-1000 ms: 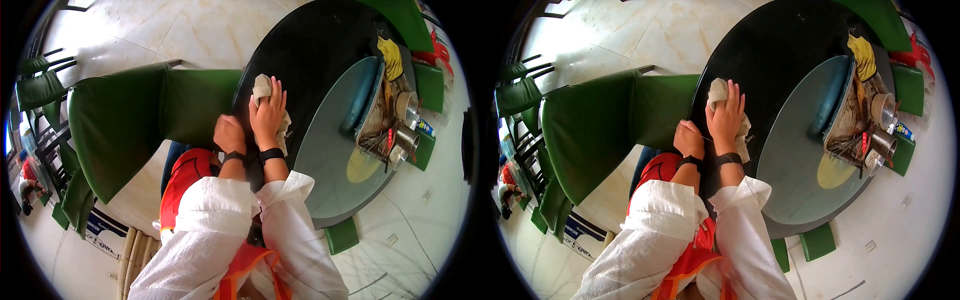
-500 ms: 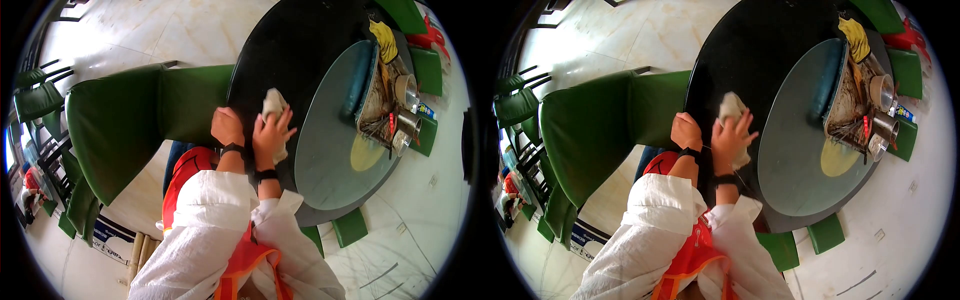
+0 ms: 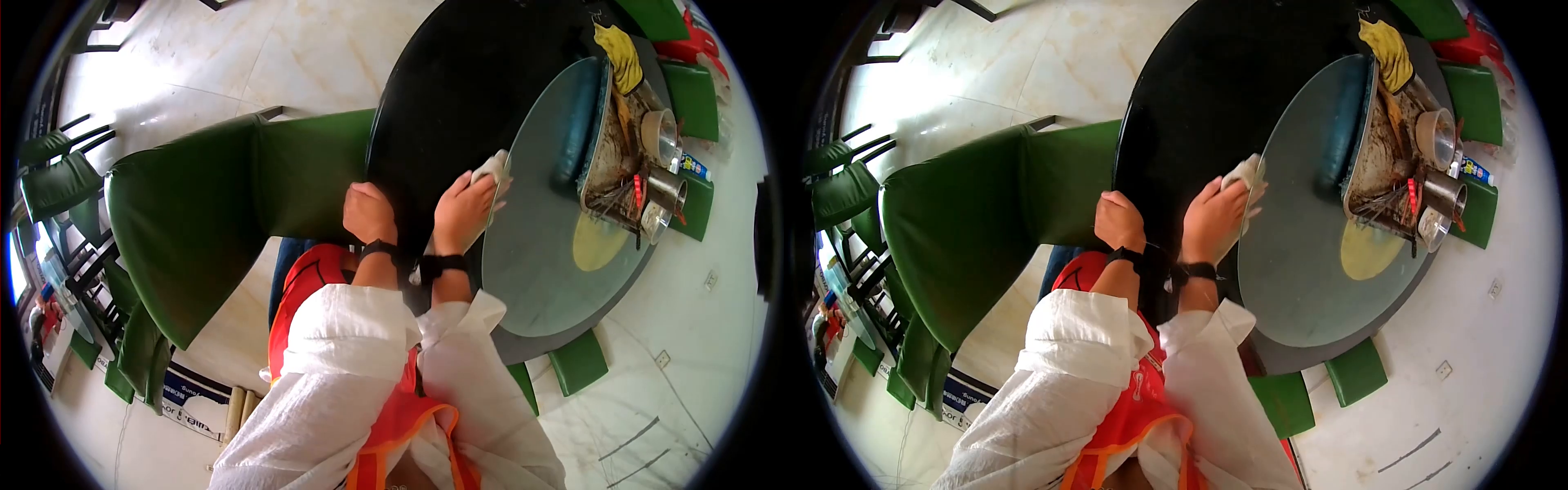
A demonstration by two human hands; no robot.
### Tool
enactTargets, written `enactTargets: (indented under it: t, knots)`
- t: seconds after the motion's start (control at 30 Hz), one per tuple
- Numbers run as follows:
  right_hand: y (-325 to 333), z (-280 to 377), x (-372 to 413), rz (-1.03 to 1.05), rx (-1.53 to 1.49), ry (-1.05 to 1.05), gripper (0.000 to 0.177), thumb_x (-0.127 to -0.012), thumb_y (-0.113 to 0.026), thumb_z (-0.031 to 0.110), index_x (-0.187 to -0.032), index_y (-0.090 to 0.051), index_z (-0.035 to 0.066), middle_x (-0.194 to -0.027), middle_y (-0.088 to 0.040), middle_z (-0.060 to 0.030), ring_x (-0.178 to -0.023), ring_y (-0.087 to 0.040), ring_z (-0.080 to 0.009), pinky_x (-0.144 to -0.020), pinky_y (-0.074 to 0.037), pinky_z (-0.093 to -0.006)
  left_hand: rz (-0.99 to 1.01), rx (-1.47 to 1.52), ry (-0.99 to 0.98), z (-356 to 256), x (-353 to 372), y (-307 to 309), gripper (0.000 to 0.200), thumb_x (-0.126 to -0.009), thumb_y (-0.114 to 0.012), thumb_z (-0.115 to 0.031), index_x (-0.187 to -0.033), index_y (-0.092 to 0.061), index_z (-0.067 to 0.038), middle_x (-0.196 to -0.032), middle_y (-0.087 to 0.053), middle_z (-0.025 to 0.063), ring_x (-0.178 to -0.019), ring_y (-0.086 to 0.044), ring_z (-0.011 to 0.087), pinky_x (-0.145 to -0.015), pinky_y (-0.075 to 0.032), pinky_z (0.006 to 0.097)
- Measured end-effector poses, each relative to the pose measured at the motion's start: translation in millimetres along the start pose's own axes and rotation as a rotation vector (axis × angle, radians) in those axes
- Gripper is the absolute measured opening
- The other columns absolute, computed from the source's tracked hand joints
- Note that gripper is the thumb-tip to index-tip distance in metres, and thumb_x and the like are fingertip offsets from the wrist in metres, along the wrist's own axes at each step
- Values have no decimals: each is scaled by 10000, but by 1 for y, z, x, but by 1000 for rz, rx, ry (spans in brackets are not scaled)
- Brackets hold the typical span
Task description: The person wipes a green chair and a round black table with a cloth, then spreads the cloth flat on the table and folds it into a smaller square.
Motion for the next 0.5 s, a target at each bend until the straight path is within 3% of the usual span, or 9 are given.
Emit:
enactTargets:
  t: [0.03, 0.17, 0.23, 0.33, 0.4, 0.5]
  knots:
    - [8, 9, -12, -148, -10, 32, 355, -911, -389, 276, -1089, -397, -31, -1202, -434, -277, -1225, -332, -423, -1005, -264, -547, -3, 0, -1, 0, 0, 0, 338, -869, -361, -205, -650, -553, -33, -688, -601, 136, -626, -583, 336, -552, -473, 420]
    - [3, 28, -63, -210, -35, 20, 358, -911, -386, 288, -1086, -393, -24, -1242, -397, -288, -1264, -283, -417, -1019, -226, -563, 24, -1, -14, 2, 1, -6, 320, -866, -367, -203, -667, -557, -38, -706, -604, 136, -636, -585, 334, -555, -470, 419]
    - [1, 35, -90, -235, -117, 19, 306, -903, -400, 282, -1036, -400, 7, -1296, -355, -293, -1291, -243, -408, -1010, -180, -614, 36, -6, -6, 3, 1, -7, 314, -865, -369, -201, -671, -557, -41, -709, -604, 135, -637, -585, 334, -555, -469, 419]
    - [2, 53, -134, -307, -197, 64, 306, -903, -402, 283, -1048, -392, 15, -1318, -334, -294, -1292, -249, -401, -1015, -182, -602, 23, 82, -10, 2, 0, -2, 414, -898, -299, -247, -689, -566, -8, -704, -599, 189, -643, -570, 387, -576, -460, 458]
    - [0, 73, -161, -314, -162, 116, 318, -900, -416, 289, -1051, -407, 10, -1320, -334, -297, -1285, -266, -398, -1010, -203, -589, 66, 110, 4, 0, 1, -2, 397, -897, -301, -244, -717, -566, -9, -723, -601, 182, -663, -571, 381, -581, -458, 452]
    - [-2, 123, -176, -316, -205, 369, 348, -880, -458, 291, -1099, -447, 21, -1328, -341, -281, -1255, -316, -398, -997, -235, -574, 64, 101, 13, 3, 1, -5, 369, -888, -308, -240, -747, -570, -21, -747, -607, 173, -673, -574, 375, -583, -459, 446]
Point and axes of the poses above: each hand's wrist, its own x-axis away from the middle knuckle, its own y-axis out of the back of the hand, z = x × y, the point moved 9 cm from there along -x, towards the middle knuckle
